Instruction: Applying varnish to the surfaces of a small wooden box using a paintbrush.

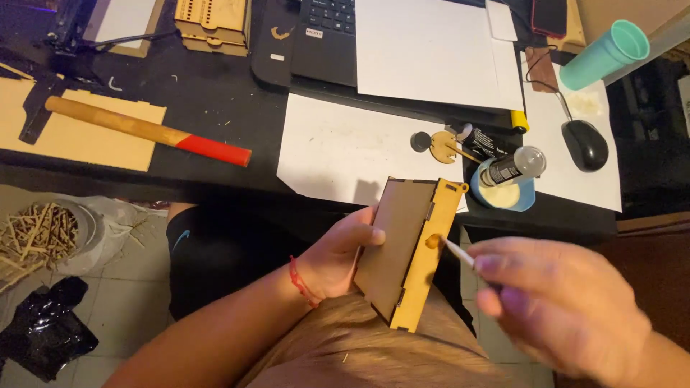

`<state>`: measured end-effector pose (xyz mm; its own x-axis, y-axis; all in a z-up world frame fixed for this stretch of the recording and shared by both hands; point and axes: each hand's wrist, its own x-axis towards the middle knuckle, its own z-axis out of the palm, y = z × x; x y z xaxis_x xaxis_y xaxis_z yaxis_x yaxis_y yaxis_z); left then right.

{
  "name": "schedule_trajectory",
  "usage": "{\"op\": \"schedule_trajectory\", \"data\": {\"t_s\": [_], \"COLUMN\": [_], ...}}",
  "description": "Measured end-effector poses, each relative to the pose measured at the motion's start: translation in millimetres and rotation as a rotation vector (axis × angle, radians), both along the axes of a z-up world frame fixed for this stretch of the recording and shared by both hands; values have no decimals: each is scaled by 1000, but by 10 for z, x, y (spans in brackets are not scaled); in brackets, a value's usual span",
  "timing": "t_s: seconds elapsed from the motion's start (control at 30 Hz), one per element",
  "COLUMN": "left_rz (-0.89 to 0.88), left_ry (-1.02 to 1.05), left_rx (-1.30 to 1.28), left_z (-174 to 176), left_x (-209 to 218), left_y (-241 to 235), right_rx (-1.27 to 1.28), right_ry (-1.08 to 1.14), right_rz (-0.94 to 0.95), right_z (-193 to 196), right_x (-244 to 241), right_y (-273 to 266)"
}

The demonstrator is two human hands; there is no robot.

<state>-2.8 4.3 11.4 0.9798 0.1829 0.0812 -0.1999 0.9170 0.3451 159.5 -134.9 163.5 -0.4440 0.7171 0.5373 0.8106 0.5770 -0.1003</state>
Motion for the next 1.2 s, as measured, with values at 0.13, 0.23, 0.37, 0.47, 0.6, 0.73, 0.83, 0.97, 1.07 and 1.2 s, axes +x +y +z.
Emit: {"op": "schedule_trajectory", "data": {"t_s": [0.13,0.23,0.37,0.47,0.6,0.73,0.83,0.97,1.07,1.2], "left_rz": [73,58,68,86,49,38,77,29,17,-7], "left_ry": [-21,-12,-4,-14,26,36,7,-4,46,10], "left_rx": [-97,-61,-64,-64,-158,-173,-111,-166,-107,-109], "left_z": [-75,-93,-23,-57,-275,-249,-220,-245,-223,-213], "left_x": [-3,-10,-9,-23,1,20,7,9,-1,-2], "left_y": [-27,-32,-34,-25,-37,-46,-64,-90,-74,-58], "right_rx": [-554,-361,-259,-438,-300,-84,-418,-434,-199,93], "right_ry": [22,49,99,124,167,146,136,175,194,125], "right_rz": [142,220,106,204,-181,42,229,93,-76,-85], "right_z": [-235,-285,-91,-262,-55,-154,-265,-139,6,14], "right_x": [-33,46,17,119,16,120,134,141,136,77], "right_y": [-137,-269,-144,-243,-181,-163,-267,-247,-50,51]}}
